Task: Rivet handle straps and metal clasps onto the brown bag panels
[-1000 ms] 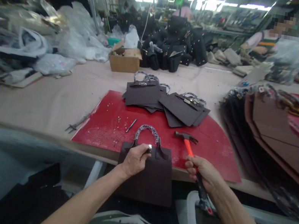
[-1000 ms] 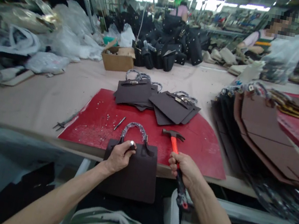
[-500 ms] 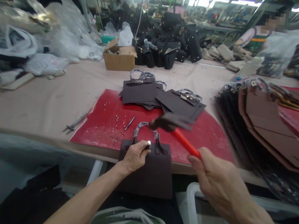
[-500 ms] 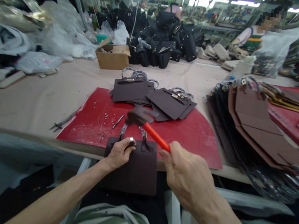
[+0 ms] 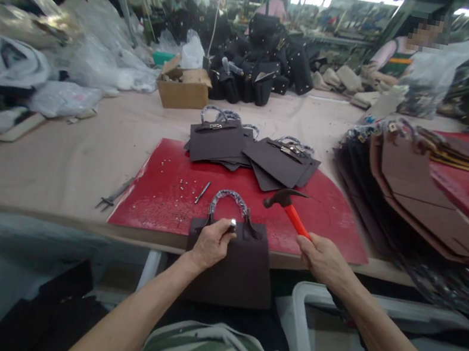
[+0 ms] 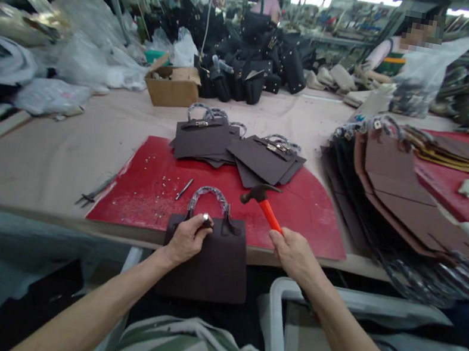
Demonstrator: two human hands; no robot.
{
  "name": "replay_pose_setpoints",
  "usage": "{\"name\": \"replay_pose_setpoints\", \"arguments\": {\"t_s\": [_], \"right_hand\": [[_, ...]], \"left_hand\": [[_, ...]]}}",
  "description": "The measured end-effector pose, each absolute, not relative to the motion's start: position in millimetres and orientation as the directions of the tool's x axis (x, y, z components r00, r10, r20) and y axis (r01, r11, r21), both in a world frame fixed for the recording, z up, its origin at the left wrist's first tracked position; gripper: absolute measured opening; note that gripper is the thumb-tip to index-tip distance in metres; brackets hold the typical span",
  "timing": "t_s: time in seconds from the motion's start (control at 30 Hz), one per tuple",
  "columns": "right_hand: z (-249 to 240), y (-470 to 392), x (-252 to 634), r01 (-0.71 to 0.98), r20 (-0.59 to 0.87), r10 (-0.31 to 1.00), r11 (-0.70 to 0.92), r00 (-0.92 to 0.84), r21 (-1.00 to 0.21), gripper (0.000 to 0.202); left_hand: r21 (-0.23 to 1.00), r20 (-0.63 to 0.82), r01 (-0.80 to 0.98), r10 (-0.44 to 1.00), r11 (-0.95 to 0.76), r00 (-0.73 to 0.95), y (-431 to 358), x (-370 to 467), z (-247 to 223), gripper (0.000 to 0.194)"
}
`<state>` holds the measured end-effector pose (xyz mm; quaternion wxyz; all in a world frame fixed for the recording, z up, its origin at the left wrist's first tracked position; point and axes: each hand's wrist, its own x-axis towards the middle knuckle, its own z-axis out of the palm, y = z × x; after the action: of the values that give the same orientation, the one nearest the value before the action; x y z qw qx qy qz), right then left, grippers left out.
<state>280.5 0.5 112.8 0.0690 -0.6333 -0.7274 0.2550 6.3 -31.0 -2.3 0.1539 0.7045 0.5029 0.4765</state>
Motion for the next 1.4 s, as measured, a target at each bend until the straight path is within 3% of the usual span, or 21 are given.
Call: {"name": "replay_pose_setpoints", "arguments": {"t_s": [0.1, 0.17, 0.27, 0.33, 0.47, 0.6, 0.67, 0.73, 0.8, 0.87, 0.93, 1.0, 1.1, 1.17, 1.4], "right_hand": [[89, 22, 281, 0.92, -0.228, 0.966, 0.024, -0.122, -0.391, 0.035], [80, 30, 275, 0.935, -0.115, 0.985, 0.082, -0.129, -0.345, 0.027], [70, 31, 254, 0.909, 0.18, 0.941, 0.327, -0.288, -0.257, 0.037], [61, 23, 233, 0.813, 0.303, 0.846, 0.518, -0.44, -0.267, 0.048], [35, 3, 189, 0.66, 0.283, 0.733, 0.68, -0.618, -0.321, 0.056], [23, -4, 175, 0.705, 0.219, 0.761, 0.648, -0.61, -0.287, 0.068], [24, -4, 176, 0.707, 0.197, 0.763, 0.645, -0.616, -0.288, 0.069], [27, -3, 178, 0.705, 0.192, 0.762, 0.646, -0.618, -0.292, 0.069], [30, -4, 179, 0.705, 0.195, 0.764, 0.644, -0.615, -0.298, 0.07], [31, -4, 178, 0.707, 0.196, 0.769, 0.638, -0.609, -0.304, 0.07], [30, -5, 177, 0.711, 0.191, 0.774, 0.631, -0.604, -0.309, 0.071], [30, -5, 177, 0.711, 0.188, 0.776, 0.628, -0.602, -0.316, 0.071], [29, -5, 177, 0.71, 0.183, 0.777, 0.626, -0.603, -0.323, 0.072], [29, -4, 177, 0.711, 0.174, 0.778, 0.625, -0.604, -0.323, 0.072], [29, -3, 176, 0.716, 0.153, 0.78, 0.619, -0.606, -0.323, 0.073]], "left_hand": [[0.71, 0.499, 0.552, 0.866, -0.438, 0.045, -33, 6, -1, 0.01], [0.721, 0.482, 0.547, 0.875, -0.425, 0.046, -33, 6, 1, 0.01], [0.725, 0.477, 0.547, 0.878, -0.419, 0.041, -34, 6, 2, 0.01], [0.717, 0.481, 0.559, 0.876, -0.416, 0.035, -34, 8, 3, 0.009], [0.756, 0.459, 0.525, 0.888, -0.391, 0.001, -36, 13, 3, 0.009], [0.925, 0.291, 0.326, 0.913, -0.194, -0.284, -34, -1, 17, 0.013], [0.94, 0.211, 0.335, 0.889, -0.07, -0.406, -27, -27, 32, 0.019], [0.844, 0.197, 0.53, 0.87, 0.083, -0.451, -14, -63, 48, 0.021], [0.602, 0.156, 0.747, 0.876, 0.283, -0.457, 2, -99, 60, 0.022], [0.307, 0.046, 0.854, 0.89, 0.419, -0.454, 18, -128, 67, 0.026], [0.077, -0.051, 0.897, 0.9, 0.435, -0.432, 29, -143, 70, 0.031], [-0.049, -0.066, 0.923, 0.921, 0.382, -0.385, 37, -144, 70, 0.036], [-0.114, 0.047, 0.949, 0.956, 0.293, -0.289, 45, -129, 71, 0.038], [-0.08, 0.067, 0.97, 0.972, 0.229, -0.224, 54, -116, 72, 0.038], [0.067, -0.276, 0.957, 0.927, 0.283, -0.255, 102, -98, 71, 0.028]]}}
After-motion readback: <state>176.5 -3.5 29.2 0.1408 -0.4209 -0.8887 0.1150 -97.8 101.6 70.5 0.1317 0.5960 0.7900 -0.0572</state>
